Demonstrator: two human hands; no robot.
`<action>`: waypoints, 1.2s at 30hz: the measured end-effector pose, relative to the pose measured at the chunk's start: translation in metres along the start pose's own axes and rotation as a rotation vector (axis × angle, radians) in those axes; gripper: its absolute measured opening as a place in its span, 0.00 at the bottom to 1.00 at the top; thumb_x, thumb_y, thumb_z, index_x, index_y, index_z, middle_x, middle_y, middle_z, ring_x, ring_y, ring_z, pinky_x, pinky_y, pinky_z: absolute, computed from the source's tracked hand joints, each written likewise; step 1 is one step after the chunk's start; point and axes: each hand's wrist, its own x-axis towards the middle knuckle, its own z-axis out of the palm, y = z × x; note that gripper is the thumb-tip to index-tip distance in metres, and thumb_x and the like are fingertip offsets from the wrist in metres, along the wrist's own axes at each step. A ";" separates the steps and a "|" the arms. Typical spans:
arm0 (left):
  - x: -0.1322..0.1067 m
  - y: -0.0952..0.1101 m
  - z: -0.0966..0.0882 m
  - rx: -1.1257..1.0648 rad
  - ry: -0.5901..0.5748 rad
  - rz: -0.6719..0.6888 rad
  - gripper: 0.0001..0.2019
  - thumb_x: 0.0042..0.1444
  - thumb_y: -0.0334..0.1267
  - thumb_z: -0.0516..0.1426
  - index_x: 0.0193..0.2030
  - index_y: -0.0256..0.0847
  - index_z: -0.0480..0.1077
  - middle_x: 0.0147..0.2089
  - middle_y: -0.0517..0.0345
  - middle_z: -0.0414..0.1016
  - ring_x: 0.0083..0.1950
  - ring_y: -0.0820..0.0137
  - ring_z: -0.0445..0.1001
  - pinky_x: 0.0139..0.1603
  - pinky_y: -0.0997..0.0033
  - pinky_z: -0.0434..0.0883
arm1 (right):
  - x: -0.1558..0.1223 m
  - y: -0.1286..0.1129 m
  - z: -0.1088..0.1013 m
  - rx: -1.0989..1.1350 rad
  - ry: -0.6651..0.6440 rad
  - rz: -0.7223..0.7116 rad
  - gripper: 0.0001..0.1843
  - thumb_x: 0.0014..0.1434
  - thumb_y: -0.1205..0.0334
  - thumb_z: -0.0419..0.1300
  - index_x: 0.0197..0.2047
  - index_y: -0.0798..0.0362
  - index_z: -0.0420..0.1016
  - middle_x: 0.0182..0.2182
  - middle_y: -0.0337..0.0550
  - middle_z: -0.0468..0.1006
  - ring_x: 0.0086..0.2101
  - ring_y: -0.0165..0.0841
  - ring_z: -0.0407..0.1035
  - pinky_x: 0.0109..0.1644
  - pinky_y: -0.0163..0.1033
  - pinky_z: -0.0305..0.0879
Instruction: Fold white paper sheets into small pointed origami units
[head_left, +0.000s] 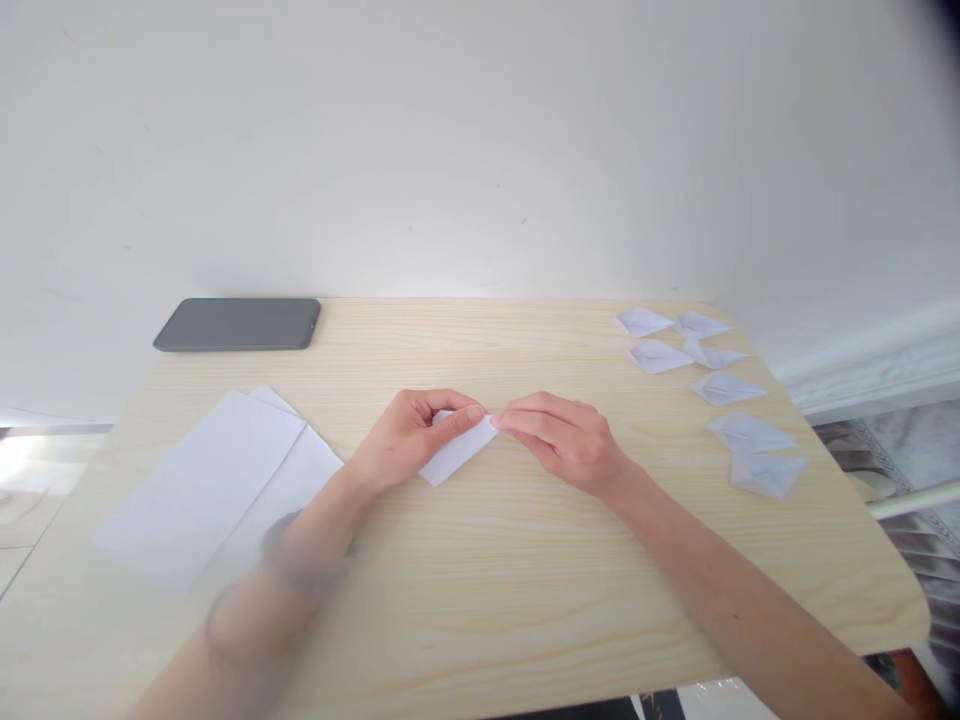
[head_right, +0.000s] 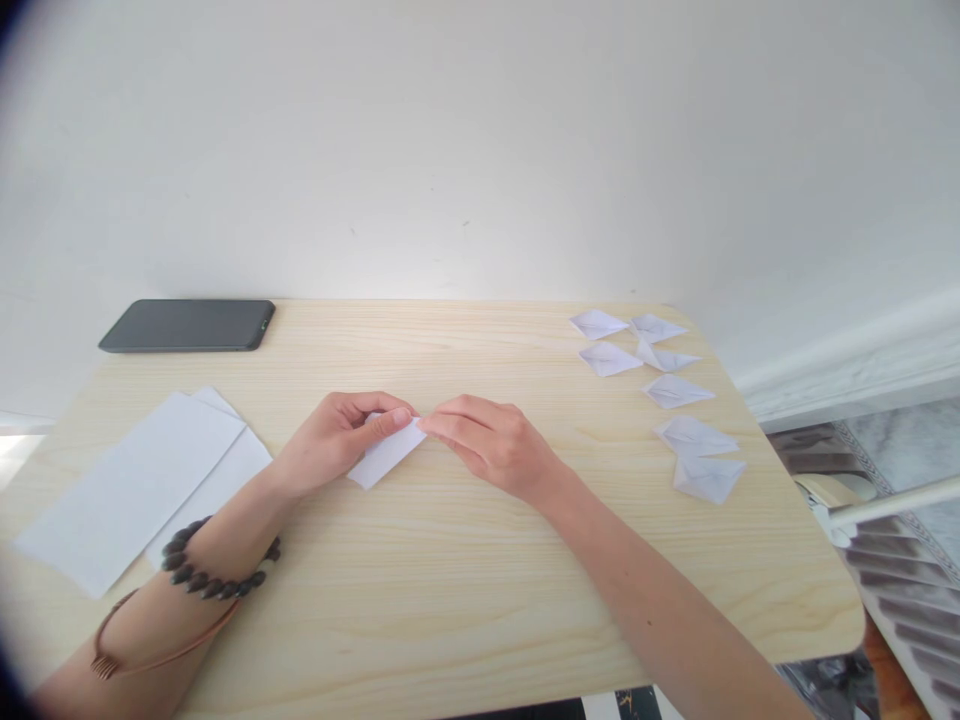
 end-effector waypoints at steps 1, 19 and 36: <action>0.000 0.000 0.000 0.014 0.007 0.002 0.14 0.53 0.47 0.57 0.36 0.38 0.74 0.25 0.60 0.70 0.23 0.77 0.62 0.20 0.80 0.57 | 0.000 0.000 0.000 0.005 -0.010 0.000 0.14 0.59 0.71 0.53 0.46 0.49 0.71 0.36 0.41 0.77 0.35 0.28 0.72 0.35 0.32 0.69; -0.002 0.000 0.013 0.260 0.062 0.073 0.13 0.52 0.47 0.57 0.32 0.38 0.75 0.27 0.60 0.73 0.24 0.77 0.63 0.22 0.80 0.59 | 0.004 -0.001 0.004 0.208 -0.235 0.321 0.09 0.58 0.66 0.51 0.26 0.54 0.66 0.21 0.36 0.67 0.25 0.26 0.60 0.32 0.34 0.58; -0.002 0.001 0.009 0.259 0.018 0.021 0.15 0.52 0.49 0.56 0.33 0.39 0.75 0.23 0.62 0.69 0.20 0.79 0.57 0.17 0.80 0.54 | 0.006 -0.001 -0.002 0.340 -0.353 0.364 0.11 0.58 0.69 0.48 0.28 0.54 0.67 0.22 0.35 0.67 0.25 0.26 0.61 0.31 0.33 0.57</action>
